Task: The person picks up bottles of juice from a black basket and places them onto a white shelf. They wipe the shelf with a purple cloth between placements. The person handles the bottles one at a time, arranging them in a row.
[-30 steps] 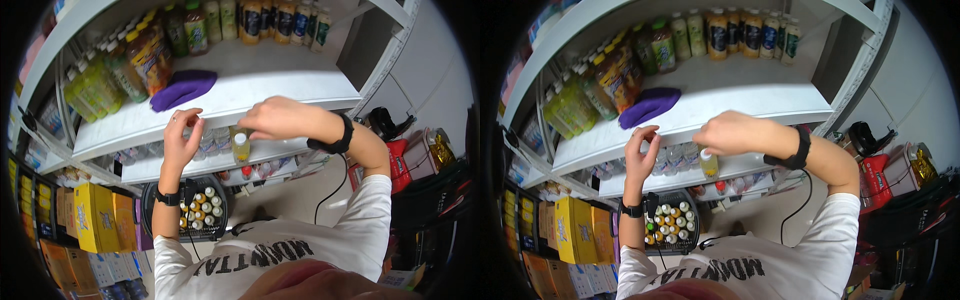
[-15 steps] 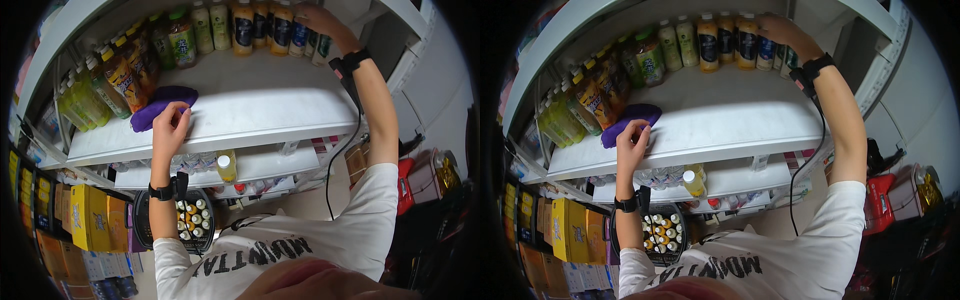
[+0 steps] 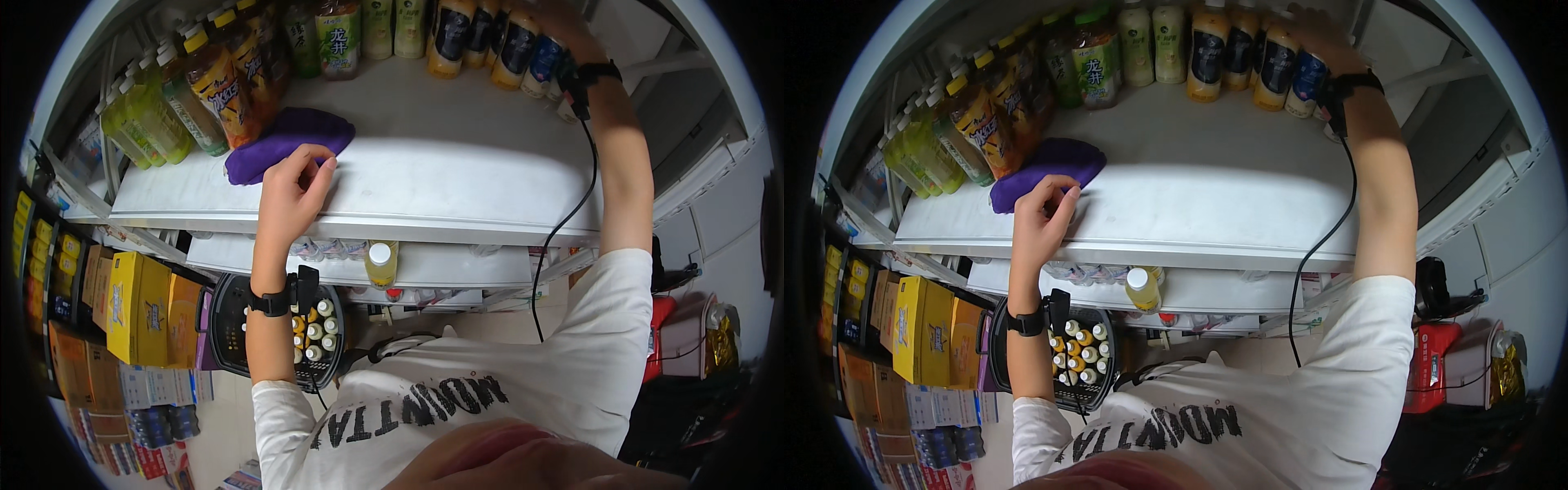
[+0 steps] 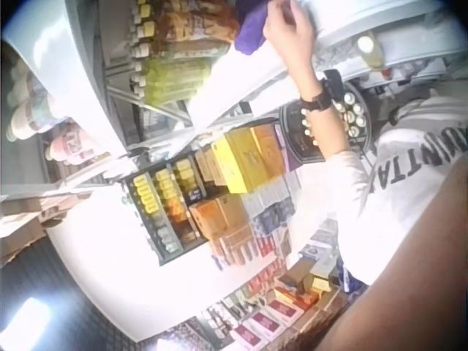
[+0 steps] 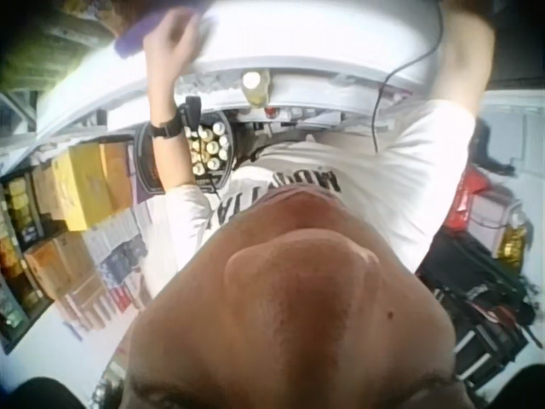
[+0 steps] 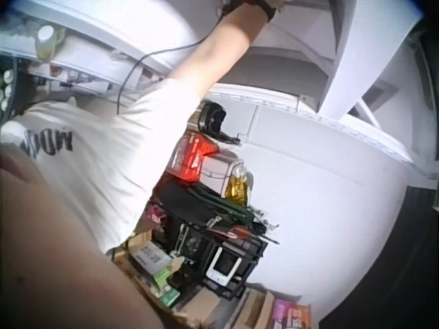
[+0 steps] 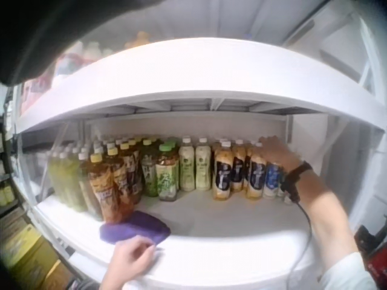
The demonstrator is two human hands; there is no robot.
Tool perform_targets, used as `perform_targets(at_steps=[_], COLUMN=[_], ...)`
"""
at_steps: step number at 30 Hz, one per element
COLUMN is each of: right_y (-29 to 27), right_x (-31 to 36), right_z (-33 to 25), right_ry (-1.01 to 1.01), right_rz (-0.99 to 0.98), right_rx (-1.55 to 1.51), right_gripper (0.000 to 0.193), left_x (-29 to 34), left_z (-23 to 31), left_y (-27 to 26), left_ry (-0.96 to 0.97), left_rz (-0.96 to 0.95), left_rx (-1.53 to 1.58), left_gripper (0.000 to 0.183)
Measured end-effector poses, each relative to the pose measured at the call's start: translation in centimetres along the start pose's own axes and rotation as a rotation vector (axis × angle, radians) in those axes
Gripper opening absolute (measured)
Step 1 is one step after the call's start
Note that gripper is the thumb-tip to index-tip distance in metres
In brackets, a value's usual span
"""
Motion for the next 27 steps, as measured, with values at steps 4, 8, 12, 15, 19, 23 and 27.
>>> perform_targets(at_steps=[4,8,12,15,19,23,27], right_y=[-4.9,-8.9,-18.3,-27.0,-32.0,-38.3,-42.3], right_x=[-3.1,-2.9,-5.5,-8.7,-8.1,-12.5,-15.7], right_z=[-1.9,-3.1,-7.2,-11.2,-10.7,-20.3,-32.0], right_ry=[0.589,0.513,0.792,0.965,0.677,0.454,0.319], right_rz=[-0.22,-0.14,-0.196,-0.226,-0.206,-0.086,-0.274], right_rx=[-0.236,-0.119,-0.382,-0.46,-0.587,-0.986,-1.21], right_gripper=[0.043,0.05,0.048,0.042,0.03,0.026,0.025], left_x=[0.1,-0.2,0.0,0.3,1.6,5.4,10.2], left_z=[-0.2,-0.6,-0.9,-0.6,3.5,6.6,5.0], left_y=[-0.3,0.3,-0.4,-2.1,-3.2,-7.9,-14.5], left_ry=[0.023,0.048,0.114,0.115,0.074,0.223,0.088], left_rz=[0.005,-0.011,0.014,0.033,-0.113,-0.237,-0.345], left_rx=[-0.033,0.029,0.039,0.153,0.349,0.272,0.121], left_gripper=[0.011,0.013,0.013,0.015,0.032,0.072,0.076])
Point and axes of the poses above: each hand's wrist, its own x-axis away from the middle knuckle, its own y-axis out of the palm, z = x × y, the point moved 4 cm from there along -x, towards the middle knuckle, and after that the axes turned 14 degrees about z, right-handed, at the moved point
